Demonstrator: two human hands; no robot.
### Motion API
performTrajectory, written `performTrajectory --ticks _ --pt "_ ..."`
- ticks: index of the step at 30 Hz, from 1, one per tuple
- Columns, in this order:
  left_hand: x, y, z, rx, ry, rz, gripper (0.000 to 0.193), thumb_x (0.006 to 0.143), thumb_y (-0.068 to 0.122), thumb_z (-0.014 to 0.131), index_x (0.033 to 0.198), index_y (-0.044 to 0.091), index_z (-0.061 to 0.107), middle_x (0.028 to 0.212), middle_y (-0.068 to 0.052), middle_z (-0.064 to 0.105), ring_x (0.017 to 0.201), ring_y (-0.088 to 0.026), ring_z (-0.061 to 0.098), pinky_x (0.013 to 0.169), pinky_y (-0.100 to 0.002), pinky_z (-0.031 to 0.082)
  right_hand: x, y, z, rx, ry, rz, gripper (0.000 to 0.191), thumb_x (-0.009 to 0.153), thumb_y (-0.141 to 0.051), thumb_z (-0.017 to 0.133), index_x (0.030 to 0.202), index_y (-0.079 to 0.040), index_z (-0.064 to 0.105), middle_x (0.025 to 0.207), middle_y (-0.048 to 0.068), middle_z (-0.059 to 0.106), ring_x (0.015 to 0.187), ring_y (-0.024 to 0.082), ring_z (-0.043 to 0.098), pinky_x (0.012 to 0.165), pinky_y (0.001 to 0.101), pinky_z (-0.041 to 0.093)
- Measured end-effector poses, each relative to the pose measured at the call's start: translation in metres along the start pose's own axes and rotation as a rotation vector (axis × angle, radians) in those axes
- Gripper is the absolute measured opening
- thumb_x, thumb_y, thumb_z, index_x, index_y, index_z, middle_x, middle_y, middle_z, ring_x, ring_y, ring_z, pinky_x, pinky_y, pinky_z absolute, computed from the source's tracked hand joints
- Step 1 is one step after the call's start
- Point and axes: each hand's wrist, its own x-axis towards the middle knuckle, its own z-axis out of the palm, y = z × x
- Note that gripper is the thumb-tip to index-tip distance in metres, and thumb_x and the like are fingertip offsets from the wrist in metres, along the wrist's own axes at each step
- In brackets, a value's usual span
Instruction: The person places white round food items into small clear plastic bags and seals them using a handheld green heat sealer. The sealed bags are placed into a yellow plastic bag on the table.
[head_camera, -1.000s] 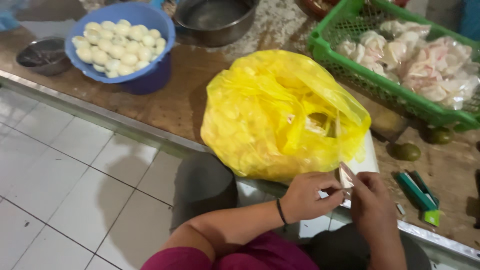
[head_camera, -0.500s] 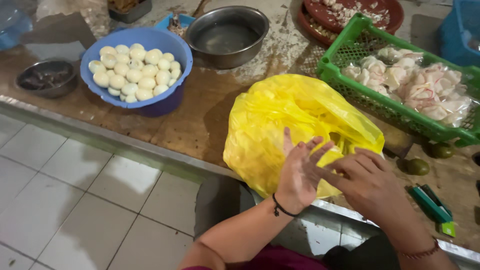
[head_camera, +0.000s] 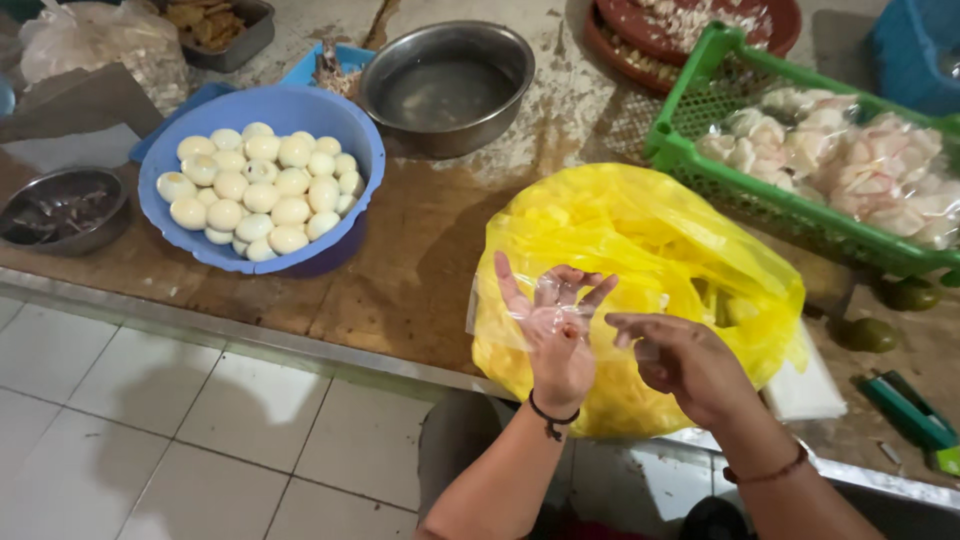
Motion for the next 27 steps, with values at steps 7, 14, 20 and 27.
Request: performTrajectory --ticks 7,14,20,27 --pt "-0.007 0.001 -0.011 0.004 -0.037 -0.007 0.122 0.088 0.031 0.085 0.169 0.029 -0.007 0.136 -0.012 0.052 0.124 -0.030 0.056 0.118 -0.062 0.042 0.005 0.024 0.005 0.184 -0.197 0.137 0.062 0.094 -0.039 0.056 0.146 -0.005 0.055 0.107 0.010 0.077 0.063 0.012 0.055 0.052 0.0273 0.045" --pt "-0.009 -0.002 -0.013 -0.082 0.026 -0.053 0.119 0.089 0.035 0.082 0.169 0.033 -0.005 0.136 -0.014 0.050 0.122 -0.032 0.055 0.115 -0.064 0.042 0.005 0.031 0.018 0.202 -0.159 0.162 0.049 0.101 -0.019 0.056 0.149 -0.006 0.054 0.118 0.012 0.066 0.083 0.020 0.068 0.063 0.0335 0.054" --pt "-0.007 0.003 -0.014 -0.209 -0.014 -0.168 0.114 0.091 0.036 0.079 0.169 0.038 -0.005 0.140 -0.016 0.048 0.124 -0.034 0.057 0.110 -0.063 0.046 -0.004 0.013 0.023 0.283 -0.350 0.163 0.054 0.103 -0.026 0.050 0.151 -0.010 0.033 0.148 0.024 0.053 0.111 0.037 0.073 0.077 0.0443 0.060" --pt "-0.016 0.002 -0.014 -0.003 0.191 -0.302 0.107 0.094 0.030 0.074 0.169 0.037 -0.002 0.135 -0.011 0.053 0.117 -0.029 0.062 0.099 -0.057 0.055 -0.009 0.000 0.023 0.138 -0.506 0.067 0.092 0.097 -0.054 0.054 0.166 -0.023 0.001 0.161 0.025 0.035 0.108 0.038 0.072 0.084 0.0451 0.060"
